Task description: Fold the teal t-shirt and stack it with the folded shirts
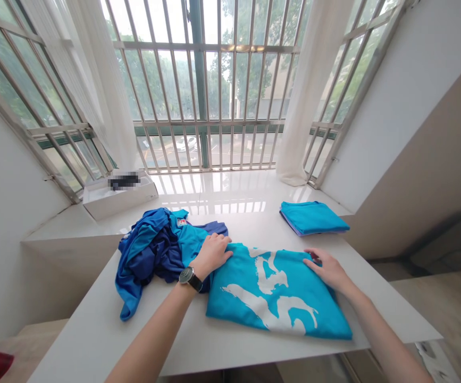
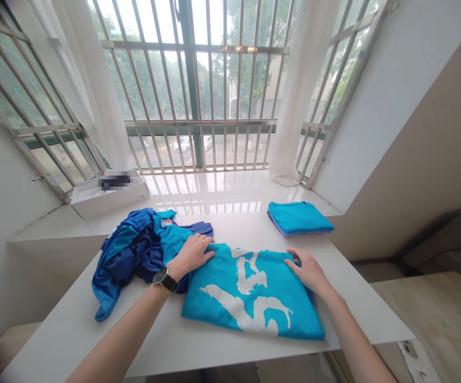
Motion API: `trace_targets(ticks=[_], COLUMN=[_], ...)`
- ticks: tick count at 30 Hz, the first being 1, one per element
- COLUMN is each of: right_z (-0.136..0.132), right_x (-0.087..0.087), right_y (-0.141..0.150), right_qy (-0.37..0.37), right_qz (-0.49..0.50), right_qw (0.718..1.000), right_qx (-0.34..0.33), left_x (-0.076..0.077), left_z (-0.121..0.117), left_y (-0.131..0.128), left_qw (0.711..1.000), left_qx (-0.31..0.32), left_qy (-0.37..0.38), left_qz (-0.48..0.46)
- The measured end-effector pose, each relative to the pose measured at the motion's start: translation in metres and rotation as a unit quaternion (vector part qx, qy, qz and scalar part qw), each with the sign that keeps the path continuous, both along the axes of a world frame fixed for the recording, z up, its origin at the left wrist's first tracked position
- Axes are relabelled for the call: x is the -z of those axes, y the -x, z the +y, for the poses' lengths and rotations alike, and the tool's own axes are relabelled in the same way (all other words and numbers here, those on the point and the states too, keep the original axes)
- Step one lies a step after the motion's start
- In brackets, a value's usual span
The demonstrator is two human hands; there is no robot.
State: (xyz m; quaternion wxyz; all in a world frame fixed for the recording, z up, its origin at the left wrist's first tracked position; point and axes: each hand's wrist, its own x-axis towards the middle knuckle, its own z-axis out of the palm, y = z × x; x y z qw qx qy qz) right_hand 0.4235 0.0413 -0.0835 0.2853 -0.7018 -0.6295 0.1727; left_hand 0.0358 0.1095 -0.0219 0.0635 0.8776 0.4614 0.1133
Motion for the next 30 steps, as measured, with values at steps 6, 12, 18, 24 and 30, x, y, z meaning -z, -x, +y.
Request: trace_targets(ticks=[6,12,18,24,30], right_z=[0.004,0.002,-0.036,-0.124,-0.176], right_x=[-0.025,-0.030,-0.057,-0.087,-0.077], right_y=[0.002,0.008,0.016,0.011,-0.017], right_qy=[-0.011,0.014,-0.040,0.043,0.080], right_qz=[-0.057,-0.031,-0.010,0.110,0.154], right_qw=[0.996,0.998,0.996,0.988,0.985], right_qx=[-0.069,-0.056,-0.073,-0.095,-0.021], left_x=[0.004,0.009,-0.008,-0.028,-0.036], left_z=[0.003,-0.005,-0.040,-0.111,-0.157], left_y=[-0.004,-0.001,0.011,0.043,0.064], left_qw=[1.000,0.998,0.973,0.956,0.957], left_qx=[0.005,-0.005,0.002,0.055,0.072], left_qy=[0.011,-0.002,0.048,0.147,0.158], left_qz=[-0.001,-0.062,-0.226,-0.247,-0.234])
